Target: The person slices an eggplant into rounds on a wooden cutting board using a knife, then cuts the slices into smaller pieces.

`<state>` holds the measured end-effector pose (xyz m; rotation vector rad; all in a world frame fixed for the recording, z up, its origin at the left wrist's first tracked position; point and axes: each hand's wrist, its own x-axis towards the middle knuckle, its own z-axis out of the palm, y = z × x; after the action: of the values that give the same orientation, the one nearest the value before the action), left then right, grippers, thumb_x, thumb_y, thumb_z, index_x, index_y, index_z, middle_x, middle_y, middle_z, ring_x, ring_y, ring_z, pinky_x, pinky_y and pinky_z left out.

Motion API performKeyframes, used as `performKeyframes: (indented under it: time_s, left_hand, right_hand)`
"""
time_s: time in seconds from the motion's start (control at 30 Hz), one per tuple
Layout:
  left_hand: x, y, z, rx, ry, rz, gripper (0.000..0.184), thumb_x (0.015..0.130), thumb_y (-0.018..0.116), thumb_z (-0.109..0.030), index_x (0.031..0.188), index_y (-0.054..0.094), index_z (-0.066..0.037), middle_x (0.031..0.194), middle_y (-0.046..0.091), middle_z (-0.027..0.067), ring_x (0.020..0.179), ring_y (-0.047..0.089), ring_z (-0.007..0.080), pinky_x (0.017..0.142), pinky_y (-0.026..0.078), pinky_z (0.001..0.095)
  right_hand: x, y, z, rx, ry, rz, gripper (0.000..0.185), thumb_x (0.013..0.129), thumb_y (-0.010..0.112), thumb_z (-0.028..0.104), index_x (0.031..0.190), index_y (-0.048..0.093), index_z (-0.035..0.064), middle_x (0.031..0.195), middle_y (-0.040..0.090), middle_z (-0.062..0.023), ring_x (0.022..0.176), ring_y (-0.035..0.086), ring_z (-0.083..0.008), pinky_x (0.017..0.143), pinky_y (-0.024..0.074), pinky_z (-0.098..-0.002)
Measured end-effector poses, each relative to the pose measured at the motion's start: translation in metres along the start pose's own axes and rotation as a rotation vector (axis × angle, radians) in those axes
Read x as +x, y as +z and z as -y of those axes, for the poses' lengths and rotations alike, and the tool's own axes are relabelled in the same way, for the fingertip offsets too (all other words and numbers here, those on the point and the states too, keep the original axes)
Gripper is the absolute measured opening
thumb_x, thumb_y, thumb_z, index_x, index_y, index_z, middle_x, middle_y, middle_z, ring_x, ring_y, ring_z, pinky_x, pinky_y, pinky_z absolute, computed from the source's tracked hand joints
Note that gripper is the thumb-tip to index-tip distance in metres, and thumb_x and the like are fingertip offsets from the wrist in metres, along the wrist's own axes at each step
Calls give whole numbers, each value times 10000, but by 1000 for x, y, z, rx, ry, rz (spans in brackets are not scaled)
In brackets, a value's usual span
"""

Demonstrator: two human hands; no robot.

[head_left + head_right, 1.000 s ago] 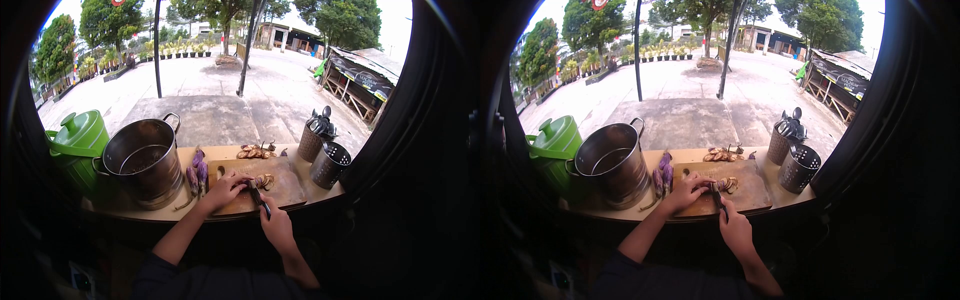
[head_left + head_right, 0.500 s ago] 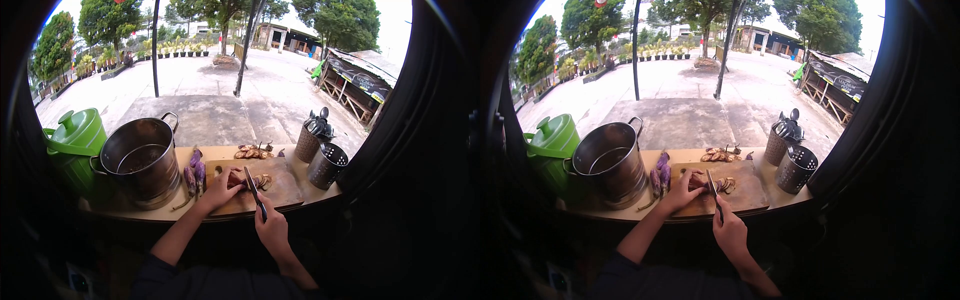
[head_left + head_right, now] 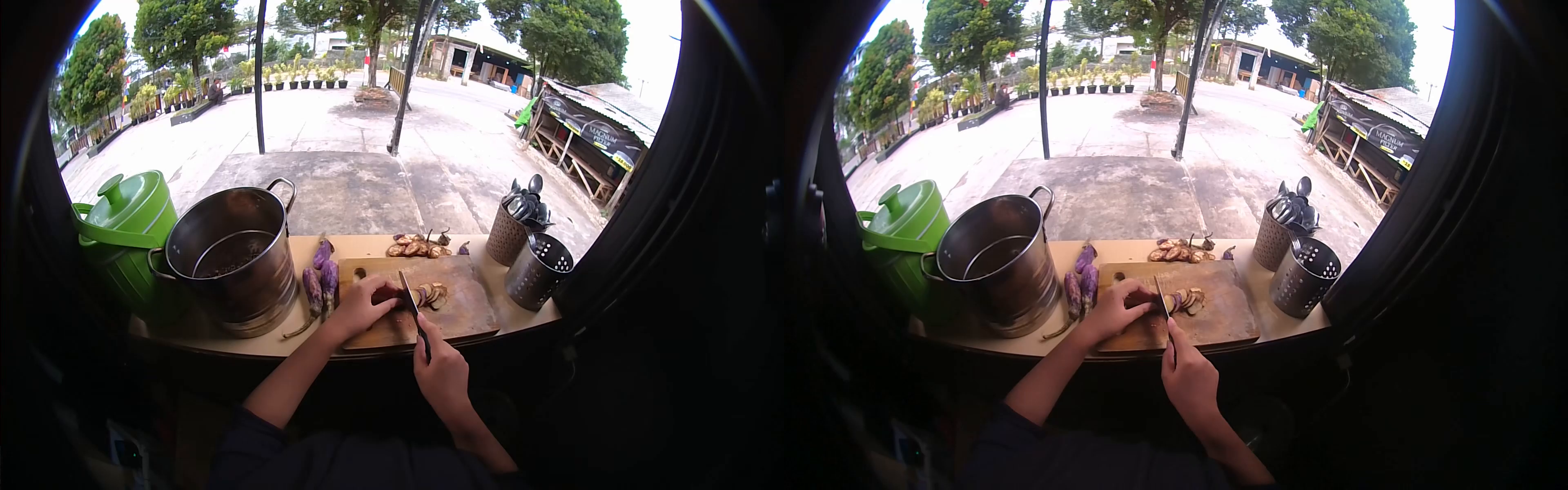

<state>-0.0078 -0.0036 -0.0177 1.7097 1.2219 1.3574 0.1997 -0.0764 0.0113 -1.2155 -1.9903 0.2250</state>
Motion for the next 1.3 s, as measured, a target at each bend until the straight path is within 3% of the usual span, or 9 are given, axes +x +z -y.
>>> performKeyframes:
  time_s: [0.1, 0.27, 0.7, 0.9, 1.0, 1.07, 1.2, 1.3]
  left_hand:
    - [0, 1, -5, 56, -4, -13, 224, 860, 755, -59, 1036, 651, 31, 1011, 699, 111, 946, 725, 196, 848, 568, 314]
    - [-2, 3, -47, 154, -248, -89, 202, 834, 793, -99, 963, 693, 20, 911, 727, 108, 867, 727, 186, 768, 559, 306]
    - [-1, 9, -16, 119, -117, -163, 173, 804, 813, -92, 909, 732, 20, 836, 721, 113, 779, 692, 154, 722, 541, 305]
    - [1, 9, -15, 162, -45, -171, 169, 795, 816, -97, 895, 738, 15, 815, 706, 112, 756, 686, 181, 707, 534, 315]
    - [0, 8, -18, 163, -31, -176, 171, 787, 815, -95, 896, 739, 11, 827, 710, 117, 758, 692, 203, 708, 535, 319]
    - [1, 7, -15, 252, -22, -166, 162, 812, 816, -99, 909, 740, 5, 842, 734, 82, 778, 690, 126, 716, 546, 288]
    - [-1, 7, -12, 244, -28, -172, 158, 815, 812, -98, 915, 741, 2, 848, 741, 88, 788, 693, 134, 740, 550, 290]
    - [-3, 7, -12, 173, -30, -197, 165, 827, 812, -112, 921, 742, 4, 815, 738, 75, 680, 665, 115, 636, 536, 278]
  right_hand:
    - [0, -2, 2, -20, 3, 15, 401, 962, 604, 166, 1361, 609, 126, 777, 690, -163, 675, 693, -352, 594, 547, -458]
    - [-1, 0, 6, -67, 49, 59, 402, 964, 603, 152, 1365, 596, 134, 758, 671, -170, 670, 669, -370, 607, 529, -469]
    - [18, 8, 7, -133, 67, 145, 392, 979, 572, 166, 1367, 591, 111, 731, 656, -191, 641, 662, -389, 586, 523, -495]
    - [32, 16, 3, -152, 53, 168, 409, 983, 559, 180, 1387, 564, 112, 733, 665, -184, 638, 665, -391, 589, 529, -497]
    - [41, 30, -4, -174, -21, 123, 472, 984, 552, 206, 1443, 509, 104, 679, 655, -161, 585, 667, -362, 527, 526, -478]
    - [46, 35, -5, -161, -24, 134, 473, 980, 556, 208, 1440, 511, 107, 702, 662, -162, 611, 674, -366, 541, 532, -482]
    - [45, 31, -4, -161, -23, 138, 476, 979, 560, 213, 1442, 509, 112, 691, 657, -161, 608, 673, -366, 540, 531, -483]
    - [31, 23, -2, -149, -22, 113, 472, 973, 570, 205, 1434, 525, 111, 695, 658, -159, 594, 671, -353, 529, 530, -468]
